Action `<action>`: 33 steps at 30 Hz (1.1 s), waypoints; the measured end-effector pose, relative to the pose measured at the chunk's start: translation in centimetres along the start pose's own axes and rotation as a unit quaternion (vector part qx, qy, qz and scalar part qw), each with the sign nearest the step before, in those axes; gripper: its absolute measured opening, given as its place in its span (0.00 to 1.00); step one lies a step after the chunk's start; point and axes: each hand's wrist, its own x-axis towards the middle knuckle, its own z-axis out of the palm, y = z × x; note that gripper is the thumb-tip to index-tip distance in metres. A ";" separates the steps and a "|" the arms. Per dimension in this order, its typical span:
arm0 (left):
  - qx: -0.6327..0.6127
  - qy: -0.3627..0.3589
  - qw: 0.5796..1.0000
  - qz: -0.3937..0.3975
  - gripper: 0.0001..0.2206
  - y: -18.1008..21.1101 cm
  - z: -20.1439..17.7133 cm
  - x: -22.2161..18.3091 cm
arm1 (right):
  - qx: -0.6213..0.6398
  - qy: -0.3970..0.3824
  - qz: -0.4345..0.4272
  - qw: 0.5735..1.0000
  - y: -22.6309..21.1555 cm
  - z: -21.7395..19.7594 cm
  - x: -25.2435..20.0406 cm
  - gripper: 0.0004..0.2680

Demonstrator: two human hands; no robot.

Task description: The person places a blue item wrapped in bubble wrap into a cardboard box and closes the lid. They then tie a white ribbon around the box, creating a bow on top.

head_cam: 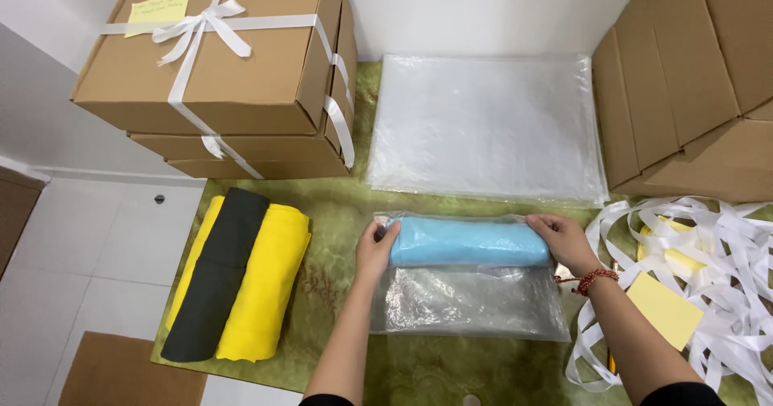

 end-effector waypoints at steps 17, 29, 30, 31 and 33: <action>0.156 0.057 0.986 0.024 0.13 3.0 0.0 -1.0 | -0.227 0.045 0.020 0.973 2.3 2.4 2.0 0.16; 0.033 0.023 0.999 -0.029 0.25 0.8 -3.1 -6.6 | 0.130 0.027 0.113 0.985 -1.6 -1.5 -7.2 0.21; 0.029 0.043 0.998 -0.022 0.23 0.6 -2.8 -6.7 | 0.100 0.036 0.100 0.989 -1.8 -1.4 -7.7 0.16; 0.029 0.042 0.999 -0.020 0.23 1.1 -2.6 -7.1 | 0.101 0.038 0.099 0.989 0.6 -0.6 -6.1 0.16; 0.054 0.084 0.995 0.002 0.20 2.0 -2.1 -7.8 | -0.131 0.114 0.069 0.982 5.3 1.0 -2.9 0.12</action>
